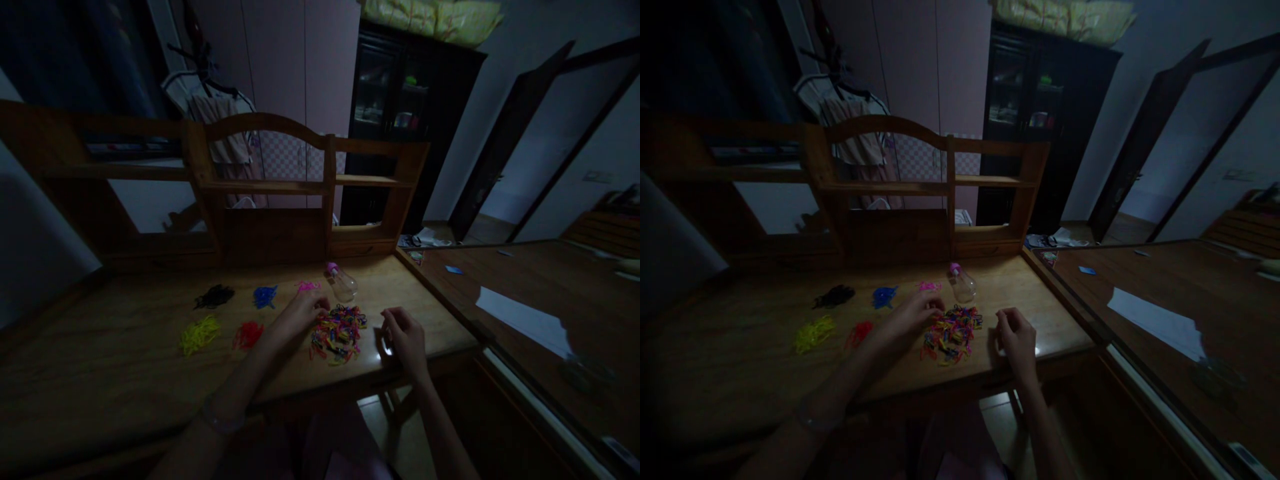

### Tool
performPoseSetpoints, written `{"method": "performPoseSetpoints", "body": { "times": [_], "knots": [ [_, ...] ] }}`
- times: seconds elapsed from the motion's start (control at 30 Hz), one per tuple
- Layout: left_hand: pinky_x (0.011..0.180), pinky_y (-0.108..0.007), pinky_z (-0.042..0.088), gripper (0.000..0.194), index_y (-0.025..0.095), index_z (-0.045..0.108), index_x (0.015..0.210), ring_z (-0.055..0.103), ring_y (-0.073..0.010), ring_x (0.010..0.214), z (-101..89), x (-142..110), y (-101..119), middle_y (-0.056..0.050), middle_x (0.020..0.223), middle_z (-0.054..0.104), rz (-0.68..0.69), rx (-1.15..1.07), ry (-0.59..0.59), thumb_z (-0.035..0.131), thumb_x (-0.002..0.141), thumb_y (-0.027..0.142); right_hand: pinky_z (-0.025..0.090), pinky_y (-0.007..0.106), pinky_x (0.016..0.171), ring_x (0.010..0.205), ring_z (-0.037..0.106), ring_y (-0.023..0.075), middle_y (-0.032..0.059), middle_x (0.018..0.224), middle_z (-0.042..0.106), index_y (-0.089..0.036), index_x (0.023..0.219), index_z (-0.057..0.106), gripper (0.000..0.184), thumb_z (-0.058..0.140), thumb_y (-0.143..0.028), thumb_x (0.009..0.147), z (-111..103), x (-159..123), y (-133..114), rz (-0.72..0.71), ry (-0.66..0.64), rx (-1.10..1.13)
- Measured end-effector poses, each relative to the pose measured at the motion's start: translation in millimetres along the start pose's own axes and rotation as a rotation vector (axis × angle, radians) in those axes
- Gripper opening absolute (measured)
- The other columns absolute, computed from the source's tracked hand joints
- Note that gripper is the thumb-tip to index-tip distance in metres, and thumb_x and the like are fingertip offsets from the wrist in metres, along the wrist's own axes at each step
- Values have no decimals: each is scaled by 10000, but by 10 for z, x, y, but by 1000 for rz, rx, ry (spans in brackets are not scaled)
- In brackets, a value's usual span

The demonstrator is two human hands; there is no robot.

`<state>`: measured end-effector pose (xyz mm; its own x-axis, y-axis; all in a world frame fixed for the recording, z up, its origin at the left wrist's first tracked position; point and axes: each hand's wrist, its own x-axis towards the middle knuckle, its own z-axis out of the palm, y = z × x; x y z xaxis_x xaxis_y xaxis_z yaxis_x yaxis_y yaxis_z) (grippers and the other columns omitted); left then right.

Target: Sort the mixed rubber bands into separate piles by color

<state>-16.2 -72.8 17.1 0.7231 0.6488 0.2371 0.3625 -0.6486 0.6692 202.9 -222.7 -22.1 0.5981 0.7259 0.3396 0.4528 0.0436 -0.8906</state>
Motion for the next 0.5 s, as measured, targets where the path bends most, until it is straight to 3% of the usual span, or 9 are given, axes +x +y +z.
{"method": "performPoseSetpoints", "body": {
  "times": [0.27, 0.5],
  "knots": [
    [774, -295, 437, 108, 185, 673, 832, 558, -202, 880, 128, 20, 47, -45, 896, 616, 53, 75, -103, 597, 773, 235, 418, 231, 497, 526, 574, 148, 4, 612, 626, -182, 827, 660, 353, 563, -521, 845, -2, 6, 37, 7, 4, 5],
    [837, -314, 426, 78, 179, 658, 790, 558, -200, 889, 155, 17, 73, -48, 884, 621, 75, 125, -103, 595, 789, 225, 407, 228, 501, 510, 559, 141, -6, 584, 612, -183, 819, 660, 325, 569, -494, 845, 4, -4, 18, 7, 6, 11]
  ]
}}
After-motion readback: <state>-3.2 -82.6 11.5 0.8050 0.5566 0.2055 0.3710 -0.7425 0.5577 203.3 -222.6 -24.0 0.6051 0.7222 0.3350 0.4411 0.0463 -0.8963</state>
